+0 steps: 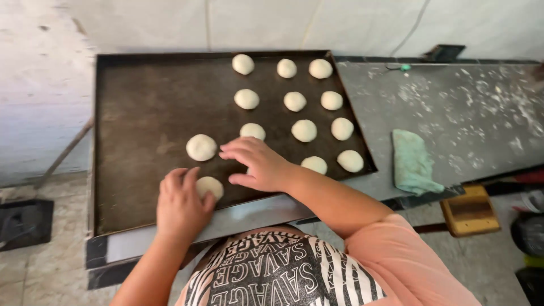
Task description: Wiping a baking tray and arranging dough balls on it, flattening them into discs
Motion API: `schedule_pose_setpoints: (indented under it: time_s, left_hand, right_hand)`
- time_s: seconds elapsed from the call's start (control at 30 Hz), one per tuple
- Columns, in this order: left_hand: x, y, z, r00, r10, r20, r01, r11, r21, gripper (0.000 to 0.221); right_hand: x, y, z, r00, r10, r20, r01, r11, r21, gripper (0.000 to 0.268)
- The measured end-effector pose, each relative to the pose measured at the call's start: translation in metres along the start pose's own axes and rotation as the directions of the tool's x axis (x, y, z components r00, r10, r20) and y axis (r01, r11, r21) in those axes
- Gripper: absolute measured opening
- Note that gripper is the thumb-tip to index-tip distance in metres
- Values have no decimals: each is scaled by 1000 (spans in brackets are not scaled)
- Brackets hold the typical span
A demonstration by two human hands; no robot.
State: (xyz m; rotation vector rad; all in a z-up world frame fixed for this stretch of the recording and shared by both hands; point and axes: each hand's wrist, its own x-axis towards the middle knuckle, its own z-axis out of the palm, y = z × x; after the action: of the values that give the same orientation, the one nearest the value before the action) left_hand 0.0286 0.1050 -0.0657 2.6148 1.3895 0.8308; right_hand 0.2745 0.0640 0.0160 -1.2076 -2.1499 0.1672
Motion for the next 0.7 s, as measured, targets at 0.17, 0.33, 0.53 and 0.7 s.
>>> schedule_pose_setpoints:
  time_s: [0.17, 0.33, 0.53, 0.7]
  left_hand:
    - [-3, 11, -4, 963, 144, -226, -157, 987, -38, 58]
    - [8, 95, -3, 917, 263, -302, -277, 961, -6, 40]
    - [26, 232, 39, 806, 576, -135, -588, 755, -291, 24]
    - [29, 307, 85, 767, 638, 66, -629, 769, -118, 49]
  right_hand:
    - [-136, 22, -104, 985, 151, -83, -165, 967, -197, 59]
    - [-266, 43, -204, 909, 371, -190, -417, 805, -423, 57]
    - [-340, 68, -223, 898, 416, -142, -433, 780, -452, 62]
    - [-327, 85, -204, 959, 282, 28, -231, 834, -501, 75]
